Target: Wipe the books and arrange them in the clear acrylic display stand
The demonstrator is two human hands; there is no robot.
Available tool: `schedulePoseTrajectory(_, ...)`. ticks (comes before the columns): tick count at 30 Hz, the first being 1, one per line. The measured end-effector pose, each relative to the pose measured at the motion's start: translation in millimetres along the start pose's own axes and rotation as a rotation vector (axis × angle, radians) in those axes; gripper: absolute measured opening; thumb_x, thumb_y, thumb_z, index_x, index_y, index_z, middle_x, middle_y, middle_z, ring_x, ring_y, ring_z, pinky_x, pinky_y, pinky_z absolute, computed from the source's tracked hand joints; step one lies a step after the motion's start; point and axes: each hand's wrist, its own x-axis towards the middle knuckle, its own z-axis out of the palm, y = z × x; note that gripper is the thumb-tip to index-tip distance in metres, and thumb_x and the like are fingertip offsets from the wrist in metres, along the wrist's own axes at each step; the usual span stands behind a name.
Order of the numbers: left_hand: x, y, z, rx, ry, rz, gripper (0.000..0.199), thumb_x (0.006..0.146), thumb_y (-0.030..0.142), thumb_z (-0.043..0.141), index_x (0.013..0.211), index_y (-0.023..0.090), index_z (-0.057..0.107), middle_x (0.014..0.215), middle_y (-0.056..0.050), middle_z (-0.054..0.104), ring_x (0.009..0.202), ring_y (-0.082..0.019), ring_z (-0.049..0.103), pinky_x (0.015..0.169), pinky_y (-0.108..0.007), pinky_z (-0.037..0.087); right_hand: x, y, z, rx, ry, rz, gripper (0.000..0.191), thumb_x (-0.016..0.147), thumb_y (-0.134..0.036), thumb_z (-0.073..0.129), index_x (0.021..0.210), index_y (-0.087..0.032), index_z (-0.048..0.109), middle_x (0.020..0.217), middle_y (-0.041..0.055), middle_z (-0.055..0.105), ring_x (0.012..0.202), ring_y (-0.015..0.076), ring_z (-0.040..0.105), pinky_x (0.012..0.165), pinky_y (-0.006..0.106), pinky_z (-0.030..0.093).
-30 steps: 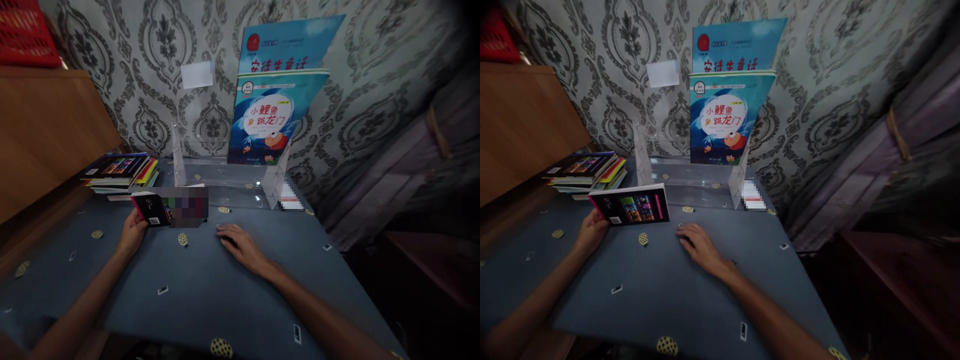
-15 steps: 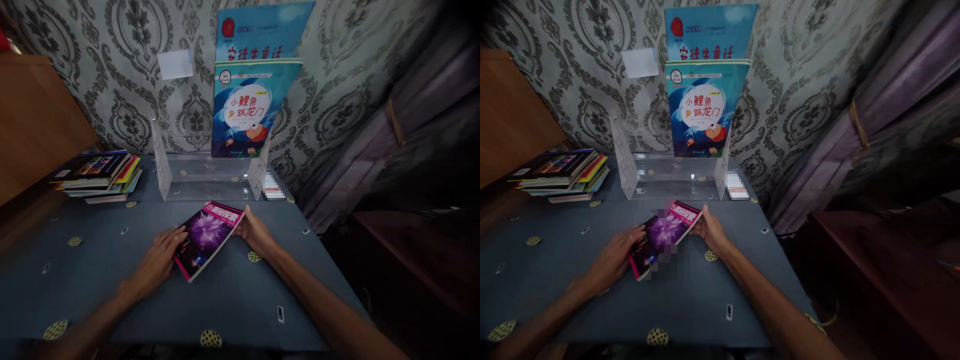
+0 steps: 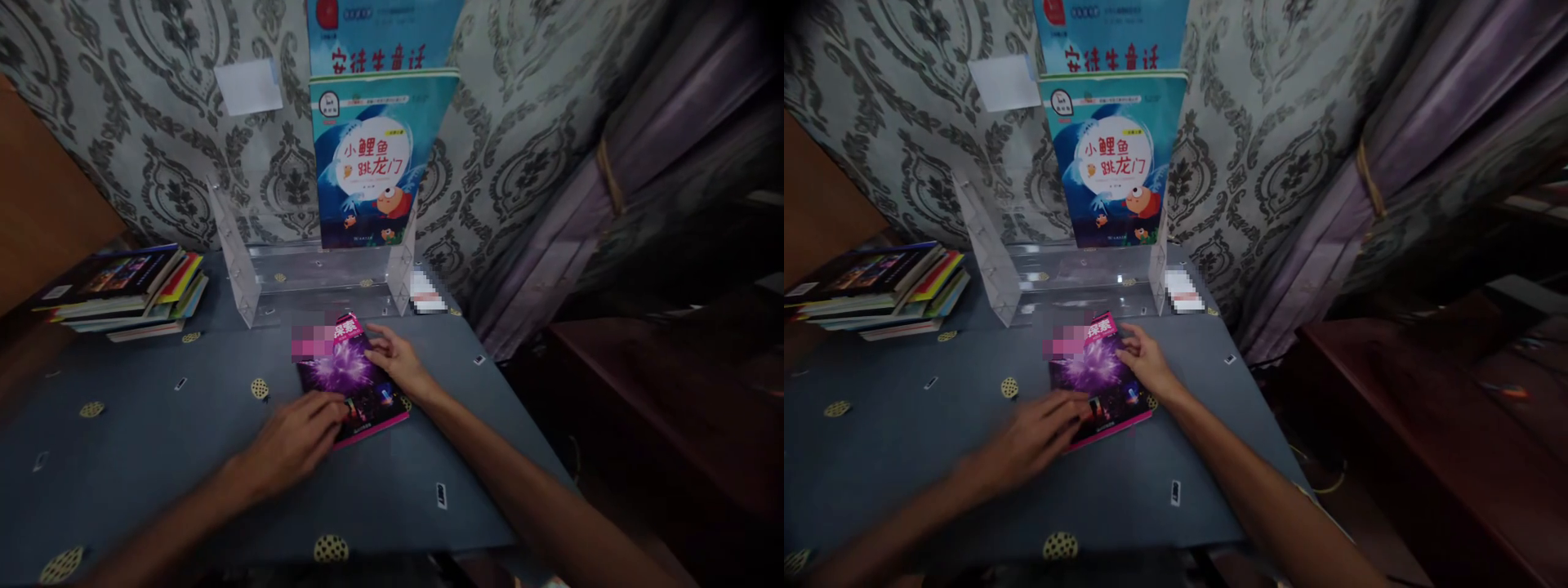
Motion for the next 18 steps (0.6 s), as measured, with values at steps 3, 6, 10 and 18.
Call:
schedulePoseTrajectory(3, 10, -32, 1.9, 0.136, 0.077, -0.166, 0.023, 0.101, 0.021, 0.042, 0.119, 0.021, 0.056, 0.118, -0.009, 0.066, 0.108, -0.024, 0.064, 0.093, -0.041, 0.056, -1, -3, -1, -0.234, 0.000, -0.076, 0.047, 0.073, -0.026, 0.070, 0.120, -0.022, 0.062, 0.075, -0.0044, 0.064, 0.067, 0.0138, 0.059, 0.065, 0.027, 0.046)
schedulePoseTrajectory(6, 16, -60, 3.3, 0.209, 0.115, -0.343, 0.025, 0.098, 0.023, 0.047, 0.121, 0.020, 0.054, 0.122, -0.010, 0.061, 0.111, -0.028, 0.060, 0.094, -0.047, 0.053, -7, -11, -1, -0.545, 0.030, -0.147, 0.040, 0.080, -0.026, 0.065, 0.120, -0.022, 0.065, 0.073, -0.0028, 0.064, 0.066, 0.0156, 0.059, 0.066, 0.029, 0.046)
schedulePoseTrajectory(10, 23, -77, 4.5, 0.118, 0.131, -0.377, 0.028, 0.097, 0.024, 0.046, 0.125, 0.020, 0.051, 0.115, -0.009, 0.061, 0.107, -0.027, 0.059, 0.094, -0.045, 0.051, -18, -23, 1, -1.002, 0.043, -0.174, 0.034, 0.089, -0.032, 0.061, 0.121, -0.025, 0.068, 0.085, 0.0037, 0.070, 0.074, 0.0220, 0.064, 0.068, 0.032, 0.047)
schedulePoseTrajectory(18, 25, -85, 14.5, 0.011, 0.198, -0.359, 0.038, 0.098, 0.027, 0.045, 0.135, 0.018, 0.045, 0.125, -0.012, 0.060, 0.118, -0.027, 0.057, 0.103, -0.046, 0.047, -17, -23, 13, -1.267, -0.060, -0.479, 0.025, 0.095, -0.024, 0.056, 0.116, -0.021, 0.068, 0.120, 0.0138, 0.067, 0.113, 0.0293, 0.060, 0.096, 0.045, 0.051)
